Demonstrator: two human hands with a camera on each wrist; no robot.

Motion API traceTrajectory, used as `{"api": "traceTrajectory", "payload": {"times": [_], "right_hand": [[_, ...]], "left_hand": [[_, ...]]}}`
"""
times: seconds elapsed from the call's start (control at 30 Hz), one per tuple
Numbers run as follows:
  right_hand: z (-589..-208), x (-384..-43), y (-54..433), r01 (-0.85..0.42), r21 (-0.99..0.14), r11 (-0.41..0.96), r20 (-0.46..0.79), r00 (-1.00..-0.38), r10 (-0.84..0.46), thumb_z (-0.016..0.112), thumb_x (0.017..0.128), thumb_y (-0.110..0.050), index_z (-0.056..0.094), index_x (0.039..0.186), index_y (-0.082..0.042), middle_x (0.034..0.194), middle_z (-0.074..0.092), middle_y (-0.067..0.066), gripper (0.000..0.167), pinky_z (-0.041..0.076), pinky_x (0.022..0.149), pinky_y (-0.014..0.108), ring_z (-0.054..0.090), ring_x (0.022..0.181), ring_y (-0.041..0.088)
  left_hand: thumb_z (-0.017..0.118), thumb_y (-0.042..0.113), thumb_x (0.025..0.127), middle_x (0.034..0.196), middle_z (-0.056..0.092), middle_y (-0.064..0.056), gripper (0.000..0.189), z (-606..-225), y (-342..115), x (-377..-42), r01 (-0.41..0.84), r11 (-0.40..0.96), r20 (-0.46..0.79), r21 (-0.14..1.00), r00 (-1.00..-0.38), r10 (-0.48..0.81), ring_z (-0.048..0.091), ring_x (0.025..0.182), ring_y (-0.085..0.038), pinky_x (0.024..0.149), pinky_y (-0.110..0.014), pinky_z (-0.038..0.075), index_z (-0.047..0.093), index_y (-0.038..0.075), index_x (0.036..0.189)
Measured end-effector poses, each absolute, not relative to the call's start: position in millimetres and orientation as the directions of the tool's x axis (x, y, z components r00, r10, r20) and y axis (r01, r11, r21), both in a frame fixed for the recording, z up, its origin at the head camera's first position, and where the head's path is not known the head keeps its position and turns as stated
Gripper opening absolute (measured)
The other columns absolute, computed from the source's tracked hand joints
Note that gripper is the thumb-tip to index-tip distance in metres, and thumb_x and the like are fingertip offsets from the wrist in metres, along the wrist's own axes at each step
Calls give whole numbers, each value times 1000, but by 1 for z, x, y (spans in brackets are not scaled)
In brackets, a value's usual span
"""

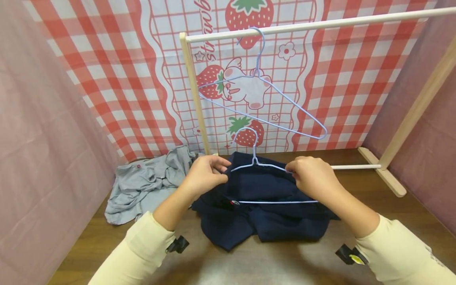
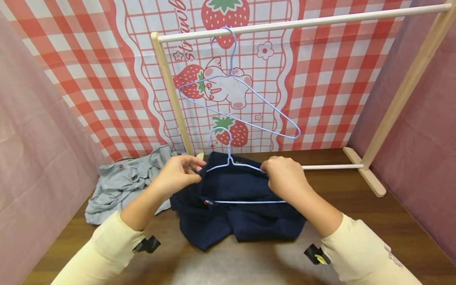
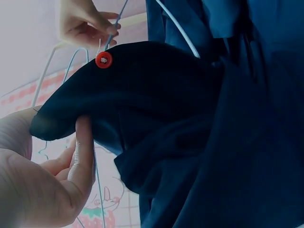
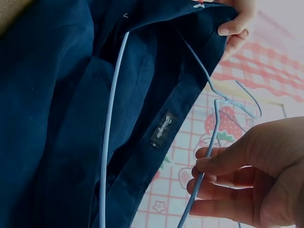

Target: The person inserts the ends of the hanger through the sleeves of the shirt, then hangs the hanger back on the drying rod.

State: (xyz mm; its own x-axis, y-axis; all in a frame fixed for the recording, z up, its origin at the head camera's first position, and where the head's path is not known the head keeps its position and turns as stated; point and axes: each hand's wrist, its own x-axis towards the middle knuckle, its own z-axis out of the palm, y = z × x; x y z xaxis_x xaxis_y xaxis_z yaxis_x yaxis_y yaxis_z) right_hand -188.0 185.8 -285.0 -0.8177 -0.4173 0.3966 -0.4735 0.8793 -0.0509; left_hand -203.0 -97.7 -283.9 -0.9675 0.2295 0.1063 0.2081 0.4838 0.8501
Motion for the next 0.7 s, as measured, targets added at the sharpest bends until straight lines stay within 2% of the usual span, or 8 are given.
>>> {"api": "traceTrajectory", "payload": {"times": [0.27,0.5,0.7], "right_hand": [[-292,-197,182,-470,-70,880,409,-818,-405,68,76,7,75,88,-5,82,70,11,18,54,63,49,67,76,33],[-296,-199,182,-456,-85,886,429,-819,-381,68,77,6,74,86,-5,81,69,12,15,53,61,49,66,73,34],[-299,-198,183,-466,-91,880,453,-806,-380,67,78,5,75,88,-4,82,69,11,16,53,62,49,66,74,33]], "left_hand": [[71,-2,74,88,66,-3,33,-293,-84,-201,321,522,187,790,-937,294,60,71,-13,64,-26,50,72,5,106],[71,3,77,93,67,-1,34,-307,-75,-194,436,664,230,607,-897,378,60,76,-11,71,-30,51,69,10,110],[77,20,84,95,66,-1,32,-308,-77,-194,464,664,228,586,-881,415,63,74,-8,69,-26,52,67,9,113]]}}
